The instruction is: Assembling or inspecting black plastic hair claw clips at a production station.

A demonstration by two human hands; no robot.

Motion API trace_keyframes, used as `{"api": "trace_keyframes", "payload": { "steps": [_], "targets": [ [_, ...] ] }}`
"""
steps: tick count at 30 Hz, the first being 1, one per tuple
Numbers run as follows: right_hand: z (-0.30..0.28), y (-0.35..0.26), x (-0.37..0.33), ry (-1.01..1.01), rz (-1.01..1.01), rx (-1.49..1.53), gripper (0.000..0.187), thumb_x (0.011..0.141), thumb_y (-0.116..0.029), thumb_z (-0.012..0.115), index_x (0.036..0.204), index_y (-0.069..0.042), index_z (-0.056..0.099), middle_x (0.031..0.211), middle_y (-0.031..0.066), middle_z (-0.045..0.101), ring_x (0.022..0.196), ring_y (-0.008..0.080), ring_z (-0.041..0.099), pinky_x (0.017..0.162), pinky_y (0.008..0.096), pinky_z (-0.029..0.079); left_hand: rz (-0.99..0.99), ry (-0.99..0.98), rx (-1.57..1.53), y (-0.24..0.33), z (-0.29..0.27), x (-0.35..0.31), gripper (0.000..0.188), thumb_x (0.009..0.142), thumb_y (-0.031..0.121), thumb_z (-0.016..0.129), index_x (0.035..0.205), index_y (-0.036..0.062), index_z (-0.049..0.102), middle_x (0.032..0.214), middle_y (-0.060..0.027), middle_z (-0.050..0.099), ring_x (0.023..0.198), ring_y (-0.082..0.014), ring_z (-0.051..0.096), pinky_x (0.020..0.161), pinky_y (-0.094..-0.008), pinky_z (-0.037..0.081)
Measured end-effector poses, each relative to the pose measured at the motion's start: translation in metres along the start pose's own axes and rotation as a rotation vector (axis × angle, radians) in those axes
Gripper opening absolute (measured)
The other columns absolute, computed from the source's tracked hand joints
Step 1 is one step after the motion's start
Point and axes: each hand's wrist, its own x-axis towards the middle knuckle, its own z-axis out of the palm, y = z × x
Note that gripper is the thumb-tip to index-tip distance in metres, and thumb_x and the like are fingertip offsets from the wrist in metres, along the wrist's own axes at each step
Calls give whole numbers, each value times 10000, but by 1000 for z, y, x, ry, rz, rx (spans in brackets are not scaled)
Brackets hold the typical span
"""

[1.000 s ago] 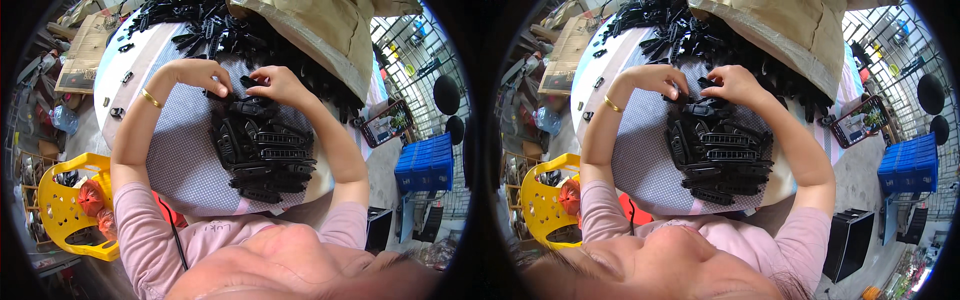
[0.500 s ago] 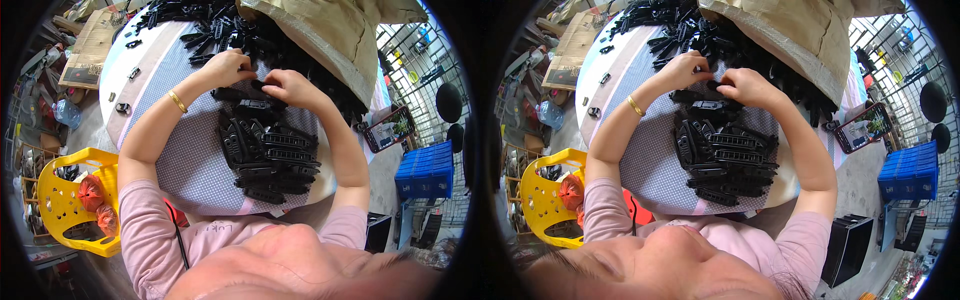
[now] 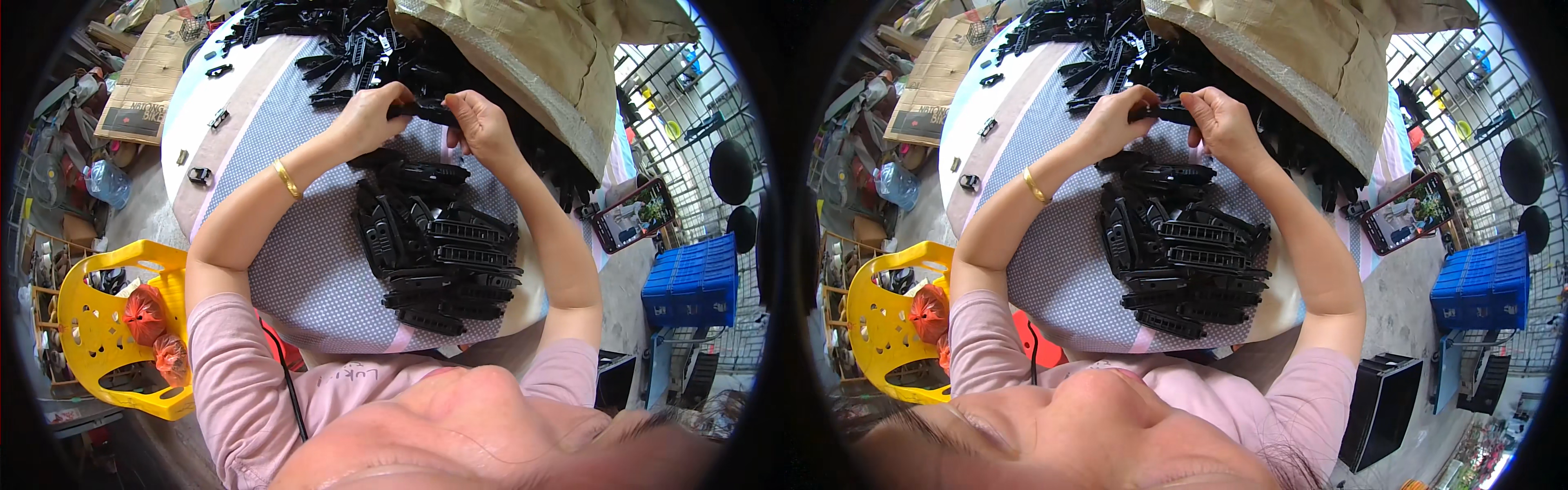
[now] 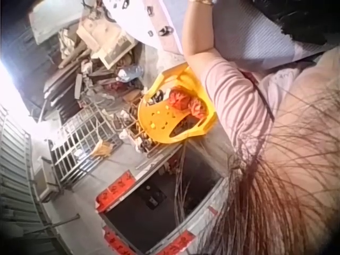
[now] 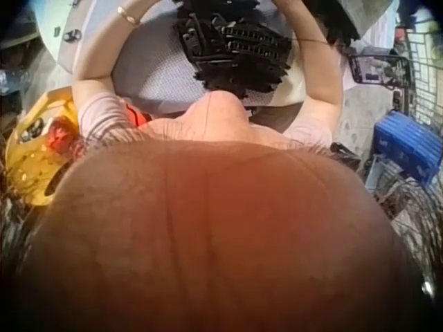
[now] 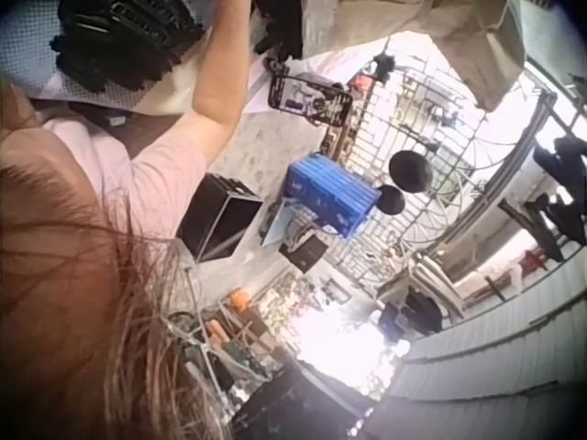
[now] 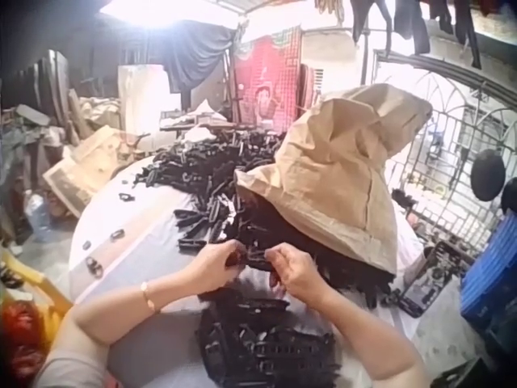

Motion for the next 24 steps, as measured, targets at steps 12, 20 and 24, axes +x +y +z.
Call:
{"api": "trace_keyframes", "payload": {
  "steps": [12,20,24],
  "targets": [
    [3,-5,-4,124,25,-36,352,943,-363,473,839,-37,557,554,9,531,449,44,504,401,172,356,-426,-131,-761,32,0,-4,376,793,37,628,1144,-74,552,934,-140,631,780,-144,624,740,-237,512],
    [15,-14,-10,255,-86,-194,322,929,-308,514,839,-1,544,625,31,563,548,83,598,455,208,436,-409,-11,-910,36,2,-11,452,803,131,690,1172,-70,523,1009,-175,616,928,-227,638,871,-331,515],
    [18,-18,-12,268,-132,-220,313,933,-298,507,833,-3,541,635,36,569,546,80,593,458,208,437,-399,50,-910,38,2,-10,419,806,110,682,1163,-55,539,1032,-170,616,926,-233,639,864,-312,518]
  ]
}}
